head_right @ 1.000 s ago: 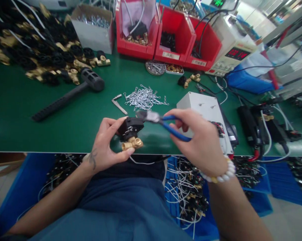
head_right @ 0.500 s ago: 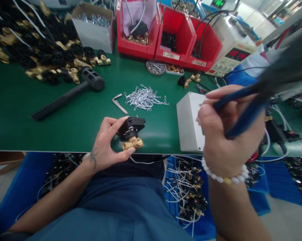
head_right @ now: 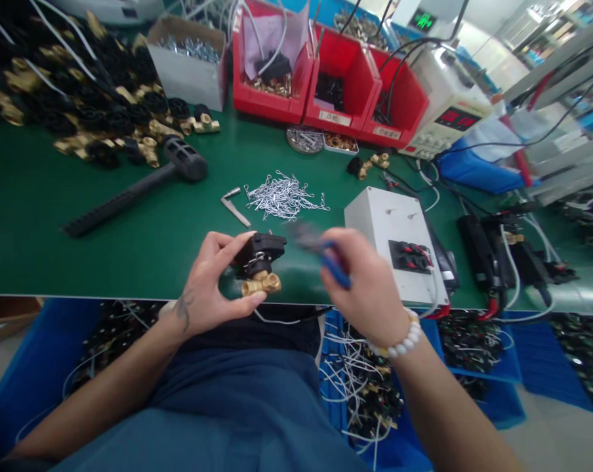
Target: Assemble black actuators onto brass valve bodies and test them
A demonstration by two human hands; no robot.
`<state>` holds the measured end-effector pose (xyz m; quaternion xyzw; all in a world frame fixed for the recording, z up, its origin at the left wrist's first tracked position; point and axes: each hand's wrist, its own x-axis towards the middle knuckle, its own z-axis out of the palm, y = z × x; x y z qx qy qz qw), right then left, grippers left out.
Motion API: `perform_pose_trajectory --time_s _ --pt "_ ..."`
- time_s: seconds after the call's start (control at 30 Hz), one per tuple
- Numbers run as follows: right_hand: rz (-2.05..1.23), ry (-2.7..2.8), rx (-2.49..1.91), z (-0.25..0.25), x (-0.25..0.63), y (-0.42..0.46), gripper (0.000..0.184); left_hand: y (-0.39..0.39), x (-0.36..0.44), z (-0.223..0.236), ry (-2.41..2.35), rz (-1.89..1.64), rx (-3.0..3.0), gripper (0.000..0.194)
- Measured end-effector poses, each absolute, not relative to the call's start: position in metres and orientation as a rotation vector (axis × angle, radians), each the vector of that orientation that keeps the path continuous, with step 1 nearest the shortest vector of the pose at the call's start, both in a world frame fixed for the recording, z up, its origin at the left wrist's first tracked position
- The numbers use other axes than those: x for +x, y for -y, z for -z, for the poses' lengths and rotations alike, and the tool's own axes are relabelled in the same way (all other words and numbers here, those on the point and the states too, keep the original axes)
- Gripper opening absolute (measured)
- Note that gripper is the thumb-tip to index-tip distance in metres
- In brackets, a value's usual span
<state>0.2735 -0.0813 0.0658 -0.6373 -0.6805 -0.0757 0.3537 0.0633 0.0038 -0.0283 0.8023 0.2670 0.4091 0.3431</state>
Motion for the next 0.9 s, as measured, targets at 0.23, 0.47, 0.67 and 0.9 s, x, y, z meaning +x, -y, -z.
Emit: perform_pose_trajectory --time_s 0.23,0.47,0.67,0.9 --pt "0.17 1.64 -1.797 -0.069 0.274 0.081 0.013 -0.004 0.063 0.028 -0.713 -1.032 2.073 0.072" --pt "-0.139 2.086 -1.818 -0.06 0.275 0.081 0.015 -0.004 0.062 0.028 -0.697 -1.031 2.075 0.072" --pt "0.246 1.483 -1.75 -0.065 0.272 0.081 0.013 -0.004 0.062 0.027 -0.692 -1.025 2.082 0.072" --pt "0.033 1.917 -1.877 -0.07 0.278 0.081 0.015 -0.004 0.063 0.027 -0.681 -1.025 2.078 0.071"
